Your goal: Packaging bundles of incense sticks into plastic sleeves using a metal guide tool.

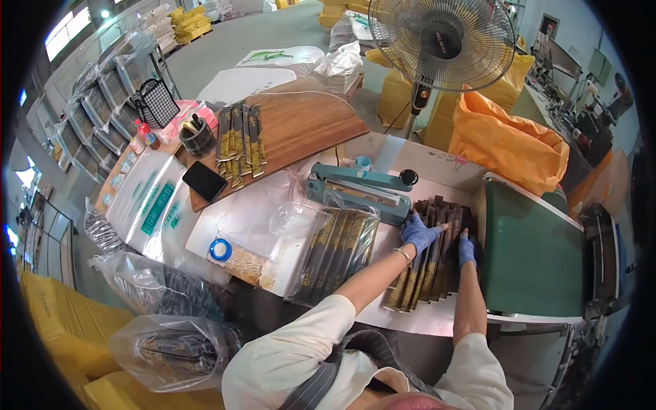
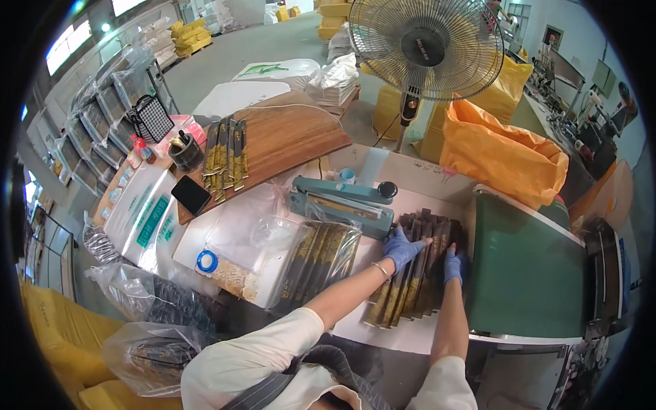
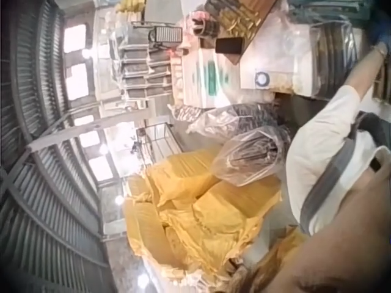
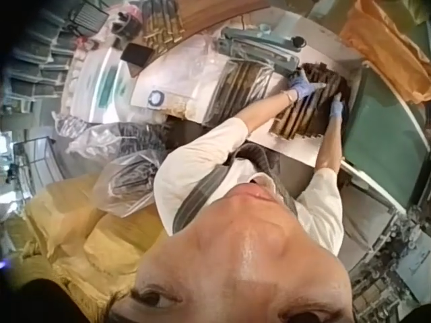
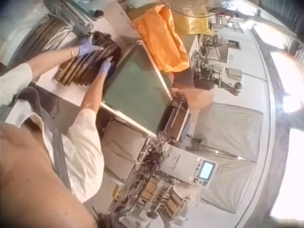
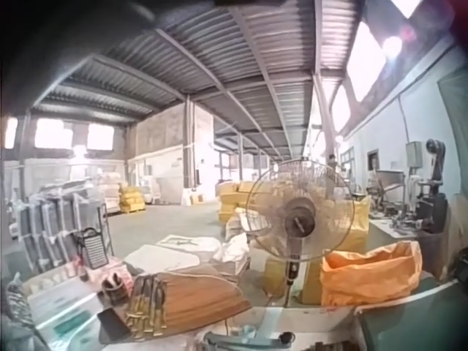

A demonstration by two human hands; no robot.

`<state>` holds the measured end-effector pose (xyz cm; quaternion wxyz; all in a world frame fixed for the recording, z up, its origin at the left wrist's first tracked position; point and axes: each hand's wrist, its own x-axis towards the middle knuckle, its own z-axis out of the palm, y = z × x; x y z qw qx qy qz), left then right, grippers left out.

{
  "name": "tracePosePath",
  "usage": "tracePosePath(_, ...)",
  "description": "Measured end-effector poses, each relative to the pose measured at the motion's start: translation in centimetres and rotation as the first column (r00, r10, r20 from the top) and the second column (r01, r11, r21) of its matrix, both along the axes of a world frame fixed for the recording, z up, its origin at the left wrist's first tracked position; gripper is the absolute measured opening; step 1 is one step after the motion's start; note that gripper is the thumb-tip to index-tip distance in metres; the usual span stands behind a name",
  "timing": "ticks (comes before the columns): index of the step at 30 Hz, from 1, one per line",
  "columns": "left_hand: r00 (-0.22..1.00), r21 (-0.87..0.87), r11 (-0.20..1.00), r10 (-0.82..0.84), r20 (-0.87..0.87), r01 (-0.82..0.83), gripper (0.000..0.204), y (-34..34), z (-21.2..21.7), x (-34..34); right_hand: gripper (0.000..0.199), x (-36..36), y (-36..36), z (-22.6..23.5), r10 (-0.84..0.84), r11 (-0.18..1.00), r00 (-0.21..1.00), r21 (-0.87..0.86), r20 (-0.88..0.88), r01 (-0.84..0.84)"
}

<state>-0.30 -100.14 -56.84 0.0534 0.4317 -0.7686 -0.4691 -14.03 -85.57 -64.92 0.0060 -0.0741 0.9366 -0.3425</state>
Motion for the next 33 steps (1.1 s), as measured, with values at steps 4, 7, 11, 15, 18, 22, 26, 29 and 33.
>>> tracePosePath(4, 0.952, 0.211, 0.977, 0.052, -0.302, 0.014, 0.117, -1.4, -1.9, 1.1, 0.072, 4.5, -4.0, 1.9, 0.166, 0.968, 0.971, -0.214, 0.17, -0.128)
tracePosePath(7, 0.799, 0.619, 0.705, 0.125, -0.588, 0.346, 0.095, -2.3, -2.7, 3.9, 0.058, 10.3, -4.5, 4.9, 0.692, 0.448, 0.504, -0.855, 0.517, 0.262)
tracePosePath(11, 0.746, 0.533, 0.731, 0.049, -0.664, 0.426, 0.089, -1.5, -1.2, 8.2, 0.046, 13.2, -2.4, 4.2, 0.595, 0.543, 0.515, -0.782, 0.616, 0.308)
tracePosePath(15, 0.554, 0.286, 0.774, -0.099, -0.827, 0.565, 0.117, -3.5, 5.3, 11.9, 0.065, 17.4, -3.9, 13.4, 0.723, 0.178, 0.69, -0.977, 0.049, -0.117)
tracePosePath(18, 0.372, -0.283, 0.837, -0.477, -0.796, 0.468, 0.135, -4.2, 9.0, 14.5, 0.08, 18.7, -2.3, 16.0, 0.748, 0.196, 0.661, -0.934, -0.053, -0.297)
tracePosePath(22, 0.355, -0.288, 0.814, -0.5, -0.79, 0.505, 0.137, -1.9, 6.9, 18.2, 0.101, 21.7, -0.7, 15.5, 0.719, 0.137, 0.638, -0.843, -0.278, -0.521)
tracePosePath(26, 0.49, -0.763, 0.415, -0.859, -0.15, 0.495, 0.133, -1.0, 3.8, 20.1, 0.116, 23.3, 1.3, 13.4, 0.779, 0.265, 0.582, -0.717, -0.235, -0.645)
tracePosePath(29, 0.487, -0.651, 0.536, -0.828, -0.28, 0.538, 0.135, -1.4, 5.0, 19.6, 0.119, 22.9, 1.5, 15.0, 0.81, 0.317, 0.535, -0.587, -0.242, -0.745)
tracePosePath(33, 0.369, -0.361, 0.744, -0.616, -0.696, 0.563, 0.137, 0.0, 7.1, 19.5, 0.109, 23.9, 0.8, 18.6, 0.648, 0.165, 0.633, -0.733, -0.424, -0.66)
